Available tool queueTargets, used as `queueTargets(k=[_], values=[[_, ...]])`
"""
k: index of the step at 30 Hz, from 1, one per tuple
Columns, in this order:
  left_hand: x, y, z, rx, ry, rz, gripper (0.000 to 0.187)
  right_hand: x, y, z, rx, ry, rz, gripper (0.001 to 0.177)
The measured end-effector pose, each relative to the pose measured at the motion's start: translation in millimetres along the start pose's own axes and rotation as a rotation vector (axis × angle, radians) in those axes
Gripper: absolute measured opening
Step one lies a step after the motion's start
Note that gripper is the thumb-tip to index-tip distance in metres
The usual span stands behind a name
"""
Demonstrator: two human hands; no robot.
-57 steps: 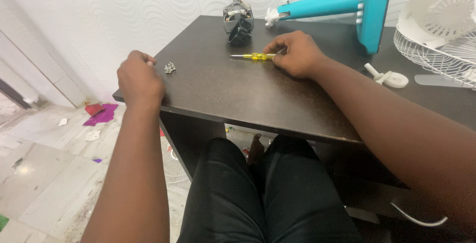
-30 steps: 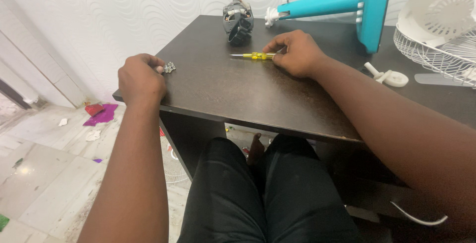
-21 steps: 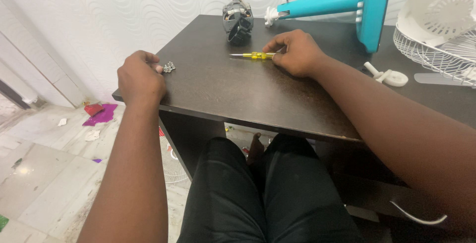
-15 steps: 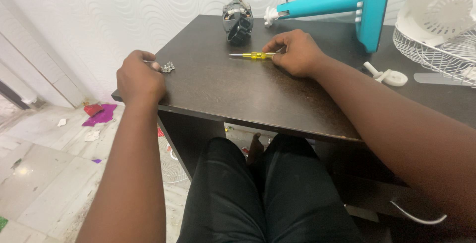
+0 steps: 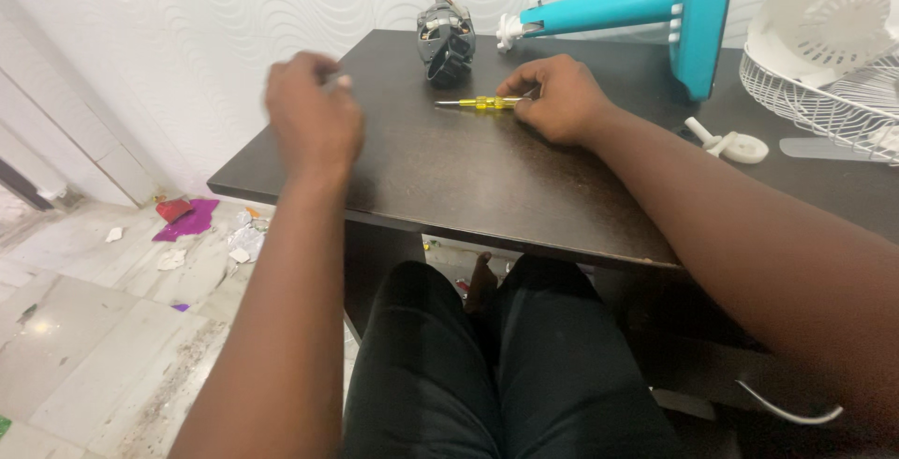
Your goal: The person uses a screwdriver to remove screws from the back cover of a teal electric fan base. They then lift off the cover to expose the internal wiring and components.
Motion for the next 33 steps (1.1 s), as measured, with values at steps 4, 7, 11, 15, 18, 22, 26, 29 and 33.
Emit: queueTargets(k=[4, 7, 11, 15, 18, 22, 26, 29, 33], values=[[-51.3, -11.6, 31.2, -0.083, 0.244, -0.233, 0.021, 3.0, -0.2, 4.3, 0.01, 0.013, 0.05, 0.03], [-82.9, -28.7, 46.9, -0.153, 0.235, -0.28, 0.029, 5.0, -0.6, 4.8, 0.03, 0.031, 0.082, 0.028], [-120.6, -37.4, 52.6, -0.154, 0.161, -0.397, 0.045, 7.5, -2.0, 10.5, -0.011, 0.046, 0.122, 0.026], [-137.7, -25.8, 48.3, -0.035, 0.173, -0.435, 0.047, 8.7, -3.8, 15.2, -0.031, 0.051, 0.162, 0.025], [-134.4, -18.5, 47.1, -0.039, 0.187, -0.341, 0.041, 8.9, -5.3, 16.3, -0.013, 0.059, 0.161, 0.026], [-129.9, -17.0, 46.0, -0.041, 0.18, -0.344, 0.031, 8.6, -4.3, 16.0, -0.051, 0.043, 0.18, 0.025], [-129.6, -14.3, 50.2, -0.063, 0.205, -0.348, 0.015, 11.3, -1.6, 16.1, -0.068, 0.044, 0.191, 0.025], [-124.5, -13.3, 51.2, -0.066, 0.227, -0.335, 0.017, 10.2, -3.3, 13.5, -0.116, 0.067, 0.184, 0.026], [-118.8, -11.8, 53.9, -0.033, 0.254, -0.356, 0.016, 12.0, -0.7, 12.8, -0.129, 0.048, 0.188, 0.026]])
Point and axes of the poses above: each hand's wrist, its own y-axis away from the middle knuckle, its own x-axis out of the back of the hand, z = x × y, the point moved 5 cm from there along -y, towards the middle knuckle, and after that the axes turned 13 degrees about -y, right-handed, at the moved point
